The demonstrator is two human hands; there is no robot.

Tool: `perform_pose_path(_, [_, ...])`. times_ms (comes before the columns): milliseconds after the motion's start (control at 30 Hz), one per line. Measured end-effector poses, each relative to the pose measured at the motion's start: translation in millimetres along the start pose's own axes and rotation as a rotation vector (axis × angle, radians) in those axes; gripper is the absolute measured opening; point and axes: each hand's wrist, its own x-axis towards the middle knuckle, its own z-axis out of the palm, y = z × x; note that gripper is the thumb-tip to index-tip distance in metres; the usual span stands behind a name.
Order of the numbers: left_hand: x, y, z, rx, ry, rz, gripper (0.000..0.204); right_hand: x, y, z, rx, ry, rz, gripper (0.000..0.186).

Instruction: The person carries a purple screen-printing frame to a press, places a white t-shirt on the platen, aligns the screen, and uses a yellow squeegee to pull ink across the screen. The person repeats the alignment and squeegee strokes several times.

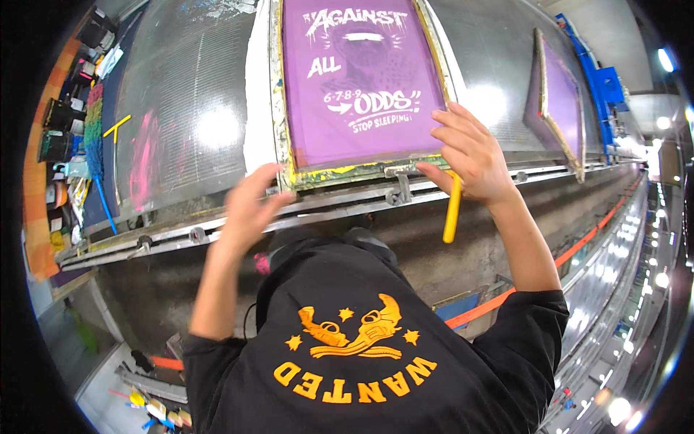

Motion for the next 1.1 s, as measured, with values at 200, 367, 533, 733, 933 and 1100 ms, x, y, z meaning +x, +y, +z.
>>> perform_pose_path(200, [14.1,19.2,171.0,0.363,-0.115,-0.031,0.123,-11.8,10.1,33.4,0.191,0.288,0.038,0.02])
perform_pose_path(367, [16.2,24.9,195.2,0.504,-0.031,0.068,0.122,-15.3,17.1,28.7,0.113,0.339,0.078,0.022])
perform_pose_path(533, [11.2,28.2,197.1,0.535,0.049,0.065,0.122,-12.9,18.1,34.3,0.133,0.332,0.082,0.023])
perform_pose_path(733, [19.9,43.0,199.3,0.489,-0.013,0.048,0.109,-31.9,-15.4,27.6,0.175,0.322,-0.308,0.022])
perform_pose_path(933, [12.0,35.4,203.1,0.566,0.007,0.023,0.122,-62.6,43.8,-40.6,-0.041,0.616,0.214,0.016])
perform_pose_path(1100, [17.1,43.5,204.4,0.573,0.005,-0.015,0.121,-219.8,116.3,-85.3,0.852,1.2,1.429,0.046])
